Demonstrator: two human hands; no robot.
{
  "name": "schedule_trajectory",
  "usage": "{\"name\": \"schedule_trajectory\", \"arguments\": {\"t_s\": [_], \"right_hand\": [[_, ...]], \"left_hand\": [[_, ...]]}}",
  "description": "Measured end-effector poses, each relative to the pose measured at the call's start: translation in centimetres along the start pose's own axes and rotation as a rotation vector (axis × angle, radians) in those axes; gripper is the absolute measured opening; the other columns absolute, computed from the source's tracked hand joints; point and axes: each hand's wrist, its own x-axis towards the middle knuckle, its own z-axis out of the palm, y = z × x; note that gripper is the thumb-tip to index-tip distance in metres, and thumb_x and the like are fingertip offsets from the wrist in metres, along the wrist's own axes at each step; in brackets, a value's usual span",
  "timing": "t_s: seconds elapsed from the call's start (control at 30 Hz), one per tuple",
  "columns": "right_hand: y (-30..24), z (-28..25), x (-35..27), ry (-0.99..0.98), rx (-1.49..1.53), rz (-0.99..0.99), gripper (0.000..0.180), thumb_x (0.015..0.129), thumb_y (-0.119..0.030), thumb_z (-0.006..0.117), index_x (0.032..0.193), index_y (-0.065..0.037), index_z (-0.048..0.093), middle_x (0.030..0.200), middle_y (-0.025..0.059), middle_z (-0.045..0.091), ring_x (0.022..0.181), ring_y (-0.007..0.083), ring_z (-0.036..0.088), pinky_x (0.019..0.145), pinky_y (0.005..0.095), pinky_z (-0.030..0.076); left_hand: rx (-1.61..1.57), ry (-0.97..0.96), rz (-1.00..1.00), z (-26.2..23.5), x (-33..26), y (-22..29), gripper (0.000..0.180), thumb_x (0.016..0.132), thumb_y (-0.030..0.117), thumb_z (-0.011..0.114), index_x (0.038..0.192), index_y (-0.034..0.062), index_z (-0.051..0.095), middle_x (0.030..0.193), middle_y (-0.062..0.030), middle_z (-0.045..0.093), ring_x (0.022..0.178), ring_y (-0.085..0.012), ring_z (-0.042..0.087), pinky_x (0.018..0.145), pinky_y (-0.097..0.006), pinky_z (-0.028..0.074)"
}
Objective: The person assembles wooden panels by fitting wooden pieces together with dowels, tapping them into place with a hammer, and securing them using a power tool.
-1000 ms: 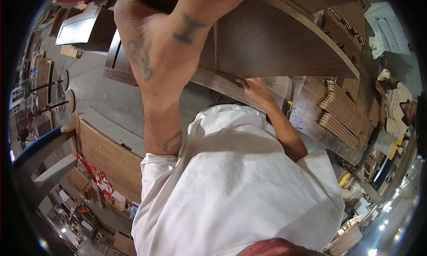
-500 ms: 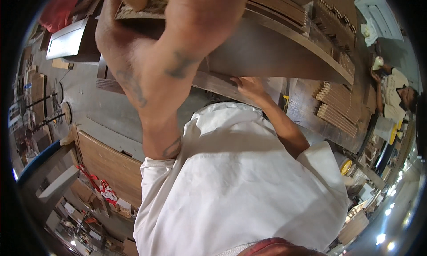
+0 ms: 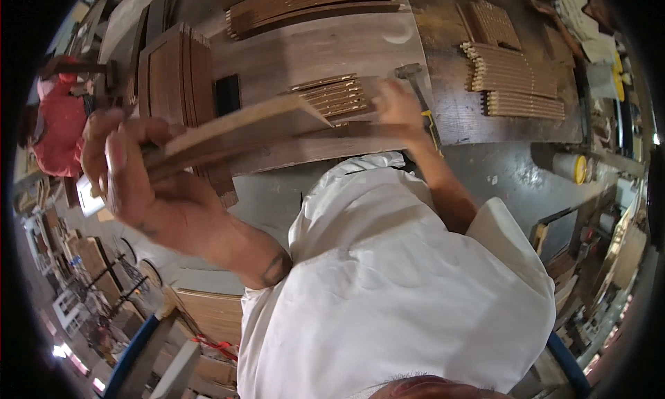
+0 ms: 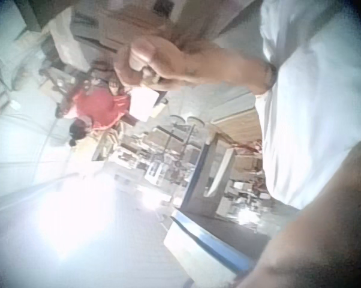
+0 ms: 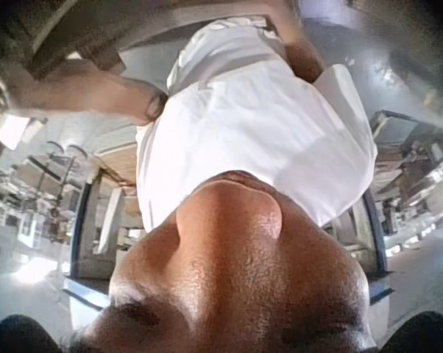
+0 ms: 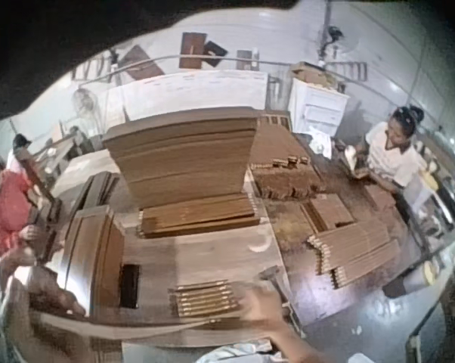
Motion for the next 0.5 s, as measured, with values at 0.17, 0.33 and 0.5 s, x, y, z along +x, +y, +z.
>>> {"name": "schedule_trajectory", "arguments": {"t_s": [0.17,0.33,0.5], "right_hand": [[8.6,-0.5,-1.0,0.232,-0.293,0.315,0.052,0.078,-0.018,0.068,0.124,-0.005,0.048,0.119,0.0223,0.052,0.100,0.0394,0.057,0.081,0.0463,0.049],[11.3,1.5,-0.6,0.167,-0.196,0.314,0.036,0.082,-0.017,0.063,0.111,0.002,0.052,0.089,0.0212,0.060,0.079,0.0377,0.060,0.071,0.0445,0.049],[3.5,1.5,-4.5,0.170,0.572,0.376,0.025,0.095,-0.027,0.052,0.093,-0.002,0.054,0.062,0.0167,0.053,0.060,0.0308,0.058,0.057,0.0404,0.043]], "left_hand": [[0.062,0.210,-0.341,3.6,0.9,3.2,0.057,0.097,0.043,0.043,0.113,-0.0111,0.048,0.096,-0.0182,0.058,0.062,-0.0184,0.057,0.058,-0.029,0.051],[-0.209,0.273,-0.412,4.6,0.6,1.8,0.071,0.094,0.057,0.041,0.118,-0.0089,0.048,0.068,-0.0142,0.059,0.060,-0.0170,0.056,0.059,-0.027,0.047],[-0.342,0.204,-0.515,1.5,1.1,1.9,0.060,0.090,0.045,0.047,0.112,-0.0098,0.052,0.073,-0.0170,0.061,0.066,-0.0202,0.060,0.060,-0.028,0.049]]}}
